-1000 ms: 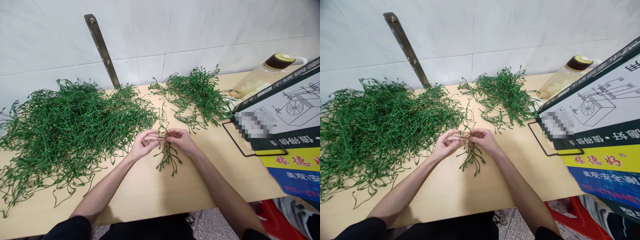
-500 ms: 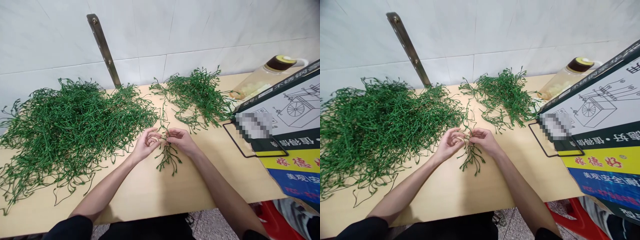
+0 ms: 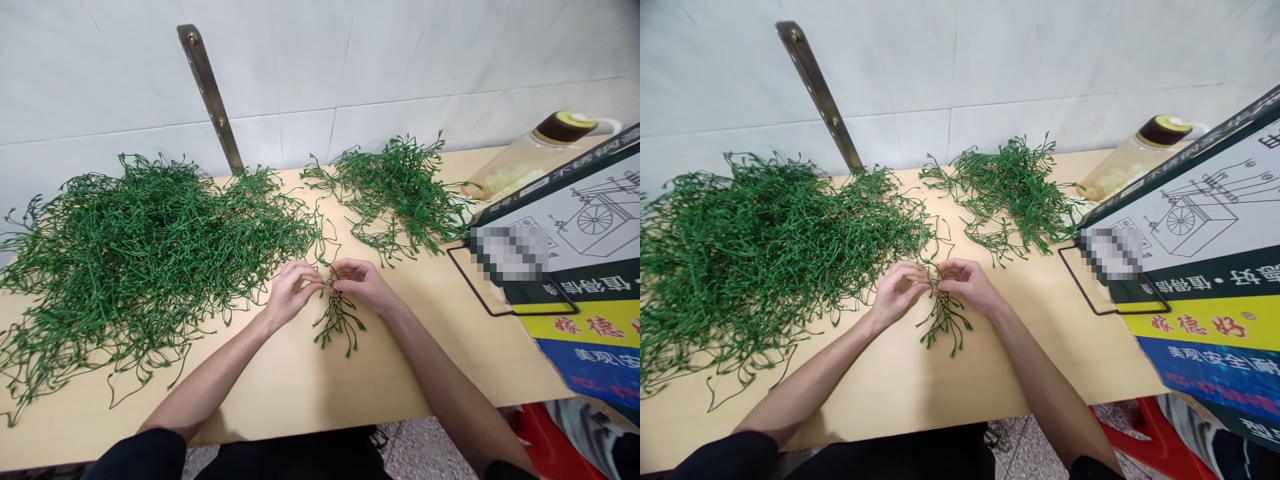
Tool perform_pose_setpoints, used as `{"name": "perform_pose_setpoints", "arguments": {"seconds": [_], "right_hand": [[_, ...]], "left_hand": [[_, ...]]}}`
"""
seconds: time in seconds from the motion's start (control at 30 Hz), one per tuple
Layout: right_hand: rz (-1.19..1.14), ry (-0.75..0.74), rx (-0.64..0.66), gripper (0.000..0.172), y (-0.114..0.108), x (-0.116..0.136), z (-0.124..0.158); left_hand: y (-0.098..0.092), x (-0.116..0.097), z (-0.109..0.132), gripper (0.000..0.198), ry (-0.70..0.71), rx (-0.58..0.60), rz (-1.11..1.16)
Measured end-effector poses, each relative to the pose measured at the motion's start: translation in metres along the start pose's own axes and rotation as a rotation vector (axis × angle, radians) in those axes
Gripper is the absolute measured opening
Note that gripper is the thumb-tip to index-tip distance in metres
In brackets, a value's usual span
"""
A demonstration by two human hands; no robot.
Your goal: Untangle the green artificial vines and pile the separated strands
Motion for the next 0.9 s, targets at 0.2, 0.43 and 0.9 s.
{"name": "perform_pose_setpoints", "arguments": {"seconds": [0.2, 0.43, 0.9], "right_hand": [[0.008, -0.02, -0.067, 0.029, 0.0, 0.0, 0.0], [0.101, -0.025, -0.128, 0.03, 0.003, -0.002, 0.0], [0.063, -0.107, -0.264, 0.025, -0.012, -0.005, -0.008]], "left_hand": [[0.002, -0.002, 0.0, 0.007, 0.062, 0.058, -0.048], [0.001, -0.002, 0.005, 0.027, -0.421, 0.163, 0.291], [0.002, 0.005, -0.003, 0.018, -0.397, -0.287, 0.104]]}}
Point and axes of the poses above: each hand's wrist, its own z-axis away from the middle knuckle, its own y-axis out of the palm, x = y × z, the point moved 1 cm from there along -z, towards the middle knuckle, and after that the axes turned 13 degrees about -x, right-handed, at the moved point
